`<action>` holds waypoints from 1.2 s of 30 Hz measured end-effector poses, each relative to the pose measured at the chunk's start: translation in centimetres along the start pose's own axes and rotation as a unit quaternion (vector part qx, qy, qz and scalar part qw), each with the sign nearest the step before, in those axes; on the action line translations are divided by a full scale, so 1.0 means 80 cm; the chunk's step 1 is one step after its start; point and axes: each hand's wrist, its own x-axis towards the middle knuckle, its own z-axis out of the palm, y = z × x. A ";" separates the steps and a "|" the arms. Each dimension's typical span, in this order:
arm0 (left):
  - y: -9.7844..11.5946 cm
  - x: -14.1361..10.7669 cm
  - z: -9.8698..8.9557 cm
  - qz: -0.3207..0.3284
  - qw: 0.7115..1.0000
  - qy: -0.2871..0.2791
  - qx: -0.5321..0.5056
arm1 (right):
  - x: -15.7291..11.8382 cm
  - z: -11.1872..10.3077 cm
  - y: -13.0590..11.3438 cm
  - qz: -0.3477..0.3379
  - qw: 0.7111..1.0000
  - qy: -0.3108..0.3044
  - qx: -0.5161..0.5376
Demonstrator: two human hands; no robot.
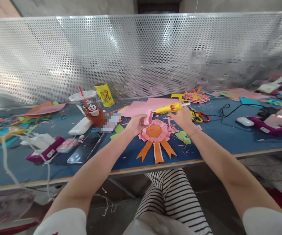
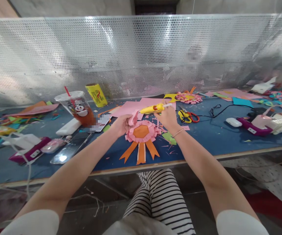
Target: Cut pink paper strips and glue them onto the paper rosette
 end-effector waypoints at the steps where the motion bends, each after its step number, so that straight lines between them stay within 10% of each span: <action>1: 0.000 0.000 0.000 0.001 1.000 -0.002 -0.001 | 0.000 0.000 -0.001 -0.001 1.000 0.000 -0.002; 36: -0.003 -0.012 0.010 -0.004 0.999 -0.039 -0.018 | 0.002 -0.017 -0.014 -0.070 0.986 -0.064 -0.137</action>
